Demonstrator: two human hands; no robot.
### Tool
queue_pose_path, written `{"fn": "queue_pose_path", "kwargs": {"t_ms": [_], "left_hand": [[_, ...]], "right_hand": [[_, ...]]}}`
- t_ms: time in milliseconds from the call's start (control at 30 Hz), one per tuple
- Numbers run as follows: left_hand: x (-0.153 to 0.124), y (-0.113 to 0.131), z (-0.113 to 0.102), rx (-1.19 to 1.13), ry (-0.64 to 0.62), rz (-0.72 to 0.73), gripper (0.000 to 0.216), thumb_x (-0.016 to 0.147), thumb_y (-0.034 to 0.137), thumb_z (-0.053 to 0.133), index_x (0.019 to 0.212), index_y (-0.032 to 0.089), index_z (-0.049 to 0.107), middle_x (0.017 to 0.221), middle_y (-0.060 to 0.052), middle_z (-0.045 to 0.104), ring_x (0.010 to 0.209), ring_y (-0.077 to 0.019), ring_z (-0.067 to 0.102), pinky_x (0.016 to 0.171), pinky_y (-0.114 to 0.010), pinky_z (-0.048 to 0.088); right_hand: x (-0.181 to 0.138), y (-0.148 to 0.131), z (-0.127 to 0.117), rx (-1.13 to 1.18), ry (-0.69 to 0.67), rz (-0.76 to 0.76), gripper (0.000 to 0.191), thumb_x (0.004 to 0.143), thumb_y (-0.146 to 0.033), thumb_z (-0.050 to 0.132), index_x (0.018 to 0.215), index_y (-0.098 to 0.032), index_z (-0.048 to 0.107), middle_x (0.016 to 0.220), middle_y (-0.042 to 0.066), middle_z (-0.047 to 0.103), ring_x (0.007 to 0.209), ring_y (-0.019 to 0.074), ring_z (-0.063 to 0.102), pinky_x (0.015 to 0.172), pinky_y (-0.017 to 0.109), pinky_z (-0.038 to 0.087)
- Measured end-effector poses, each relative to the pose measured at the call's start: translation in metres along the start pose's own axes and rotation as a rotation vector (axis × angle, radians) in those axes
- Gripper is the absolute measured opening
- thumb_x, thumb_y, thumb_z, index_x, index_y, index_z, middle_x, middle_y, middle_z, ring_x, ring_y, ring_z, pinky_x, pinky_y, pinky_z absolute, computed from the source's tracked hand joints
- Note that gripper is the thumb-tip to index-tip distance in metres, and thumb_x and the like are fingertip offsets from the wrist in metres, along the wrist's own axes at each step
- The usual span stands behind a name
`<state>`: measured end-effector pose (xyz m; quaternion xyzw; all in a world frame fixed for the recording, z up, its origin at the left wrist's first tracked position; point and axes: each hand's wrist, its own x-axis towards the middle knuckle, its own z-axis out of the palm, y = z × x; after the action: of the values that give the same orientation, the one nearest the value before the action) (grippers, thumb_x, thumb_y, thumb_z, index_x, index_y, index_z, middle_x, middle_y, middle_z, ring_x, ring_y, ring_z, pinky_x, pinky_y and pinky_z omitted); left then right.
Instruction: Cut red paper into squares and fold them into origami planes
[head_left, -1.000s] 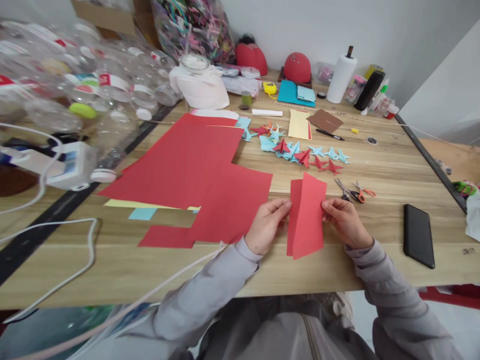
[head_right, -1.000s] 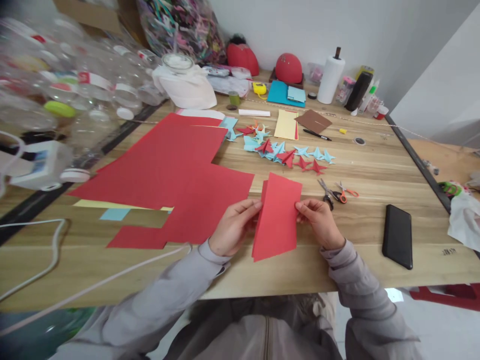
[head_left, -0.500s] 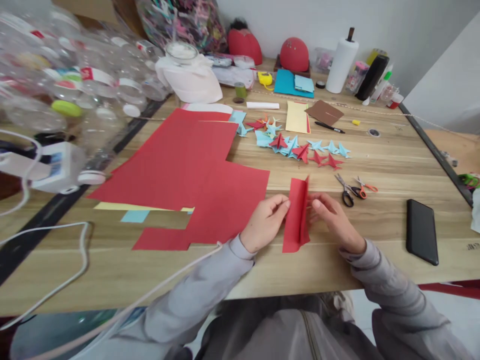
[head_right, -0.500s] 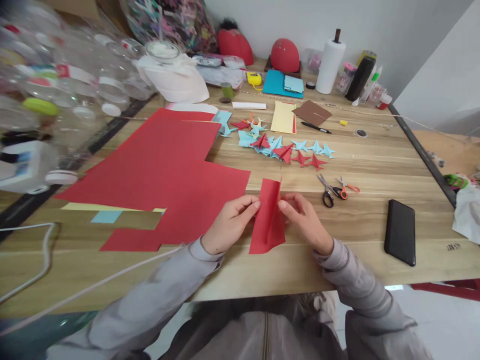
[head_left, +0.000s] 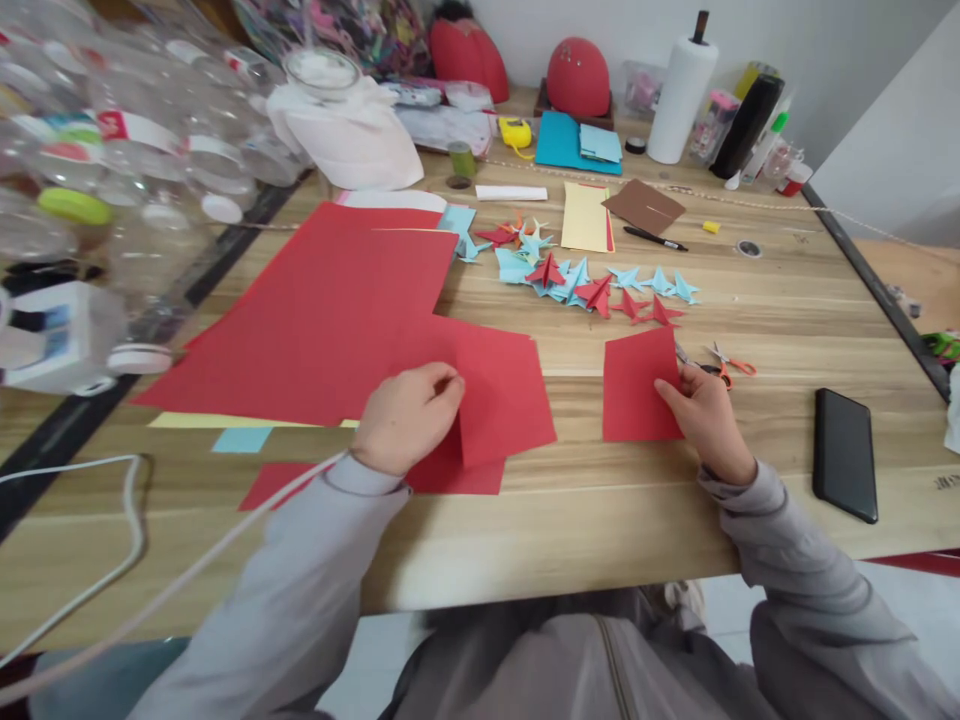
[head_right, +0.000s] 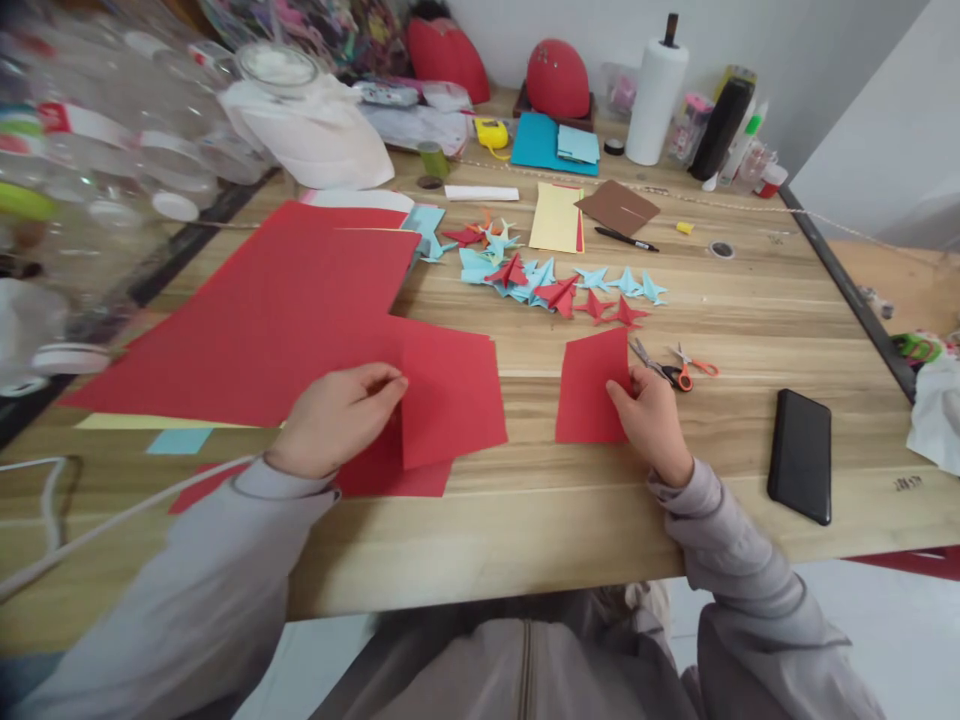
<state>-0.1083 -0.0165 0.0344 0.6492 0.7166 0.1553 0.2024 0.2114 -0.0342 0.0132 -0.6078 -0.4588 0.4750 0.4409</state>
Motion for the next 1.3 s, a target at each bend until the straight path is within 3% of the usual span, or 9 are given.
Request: {"fn": "queue_pose_path", "kwargs": {"t_ms": [100, 167, 300, 400, 533, 700, 900, 1100, 1300], "left_hand": [[-0.005, 0.000, 0.003, 0.221, 0.195, 0.043, 0.021, 0.082, 0.032, 0.047, 0.085, 0.019, 0.064, 0.084, -0.012, 0.066, 0.078, -0.0291, 0.062, 0.068, -0.040, 0.047], [-0.014, 0.012, 0.012, 0.217, 0.318, 0.253, 0.029, 0.084, 0.031, 0.050, 0.102, 0.013, 0.063, 0.101, -0.018, 0.064, 0.095, -0.0327, 0.061, 0.083, -0.047, 0.049], [-0.031, 0.048, 0.038, 0.099, 0.179, 0.827, 0.034, 0.083, 0.015, 0.052, 0.116, 0.012, 0.060, 0.124, -0.017, 0.057, 0.113, -0.0296, 0.055, 0.093, -0.046, 0.049], [-0.033, 0.065, 0.056, 0.084, 0.128, 1.004, 0.034, 0.079, 0.006, 0.051, 0.109, 0.014, 0.064, 0.126, -0.017, 0.058, 0.117, -0.0302, 0.053, 0.091, -0.046, 0.050], [-0.026, 0.062, 0.073, 0.038, 0.093, 0.990, 0.027, 0.080, 0.005, 0.050, 0.096, 0.014, 0.069, 0.108, -0.013, 0.067, 0.105, -0.0279, 0.059, 0.083, -0.044, 0.054], [-0.027, 0.039, 0.077, 0.024, 0.144, 0.913, 0.029, 0.081, 0.005, 0.048, 0.097, 0.016, 0.069, 0.107, -0.012, 0.068, 0.103, -0.0263, 0.061, 0.083, -0.045, 0.055], [-0.036, 0.011, 0.057, 0.056, 0.131, 0.955, 0.031, 0.082, 0.004, 0.048, 0.103, 0.014, 0.067, 0.108, -0.013, 0.068, 0.107, -0.0259, 0.061, 0.088, -0.044, 0.056], [-0.035, 0.004, 0.043, 0.130, 0.143, 1.012, 0.023, 0.086, 0.008, 0.048, 0.098, 0.012, 0.067, 0.103, -0.012, 0.070, 0.101, -0.0253, 0.064, 0.088, -0.041, 0.057], [-0.040, 0.019, 0.040, 0.069, 0.077, 0.851, 0.036, 0.086, 0.019, 0.054, 0.121, 0.011, 0.058, 0.118, -0.017, 0.064, 0.110, -0.0280, 0.059, 0.092, -0.045, 0.054]], "right_hand": [[0.003, 0.006, -0.001, -0.079, -0.018, 0.002, 0.023, 0.068, -0.034, 0.074, 0.085, -0.020, 0.065, 0.076, 0.004, 0.072, 0.072, 0.0214, 0.067, 0.064, 0.033, 0.055], [0.001, 0.005, 0.003, -0.022, -0.064, 0.036, 0.026, 0.067, -0.036, 0.076, 0.084, -0.021, 0.064, 0.076, 0.004, 0.072, 0.068, 0.0212, 0.067, 0.061, 0.034, 0.055], [-0.007, -0.004, 0.013, 0.159, -0.108, 0.141, 0.038, 0.062, -0.042, 0.080, 0.089, -0.022, 0.062, 0.075, 0.003, 0.073, 0.061, 0.0209, 0.068, 0.059, 0.035, 0.056], [-0.010, -0.006, 0.016, 0.243, -0.159, 0.219, 0.044, 0.061, -0.043, 0.080, 0.094, -0.021, 0.061, 0.076, 0.003, 0.074, 0.060, 0.0206, 0.068, 0.059, 0.035, 0.057], [-0.010, 0.005, 0.010, 0.046, -0.124, 0.135, 0.050, 0.071, -0.044, 0.074, 0.110, -0.022, 0.054, 0.078, 0.003, 0.072, 0.063, 0.0206, 0.068, 0.058, 0.034, 0.056], [-0.017, 0.004, 0.000, -0.531, 0.081, -0.429, 0.038, 0.084, -0.041, 0.063, 0.114, -0.019, 0.056, 0.102, 0.012, 0.066, 0.091, 0.0251, 0.065, 0.079, 0.041, 0.054], [-0.035, -0.001, 0.015, -0.720, -0.533, -0.853, 0.049, 0.083, -0.049, 0.063, 0.120, -0.017, 0.058, 0.121, 0.018, 0.062, 0.110, 0.0296, 0.059, 0.092, 0.046, 0.048], [-0.034, 0.014, 0.020, -0.854, -0.519, -0.925, 0.032, 0.091, -0.009, 0.043, 0.110, -0.019, 0.067, 0.114, 0.011, 0.070, 0.113, 0.0245, 0.061, 0.094, 0.044, 0.049], [-0.023, 0.008, 0.001, -0.666, -0.487, -0.849, 0.036, 0.087, -0.006, 0.044, 0.111, -0.020, 0.065, 0.108, 0.009, 0.073, 0.111, 0.0219, 0.064, 0.092, 0.041, 0.053]]}}
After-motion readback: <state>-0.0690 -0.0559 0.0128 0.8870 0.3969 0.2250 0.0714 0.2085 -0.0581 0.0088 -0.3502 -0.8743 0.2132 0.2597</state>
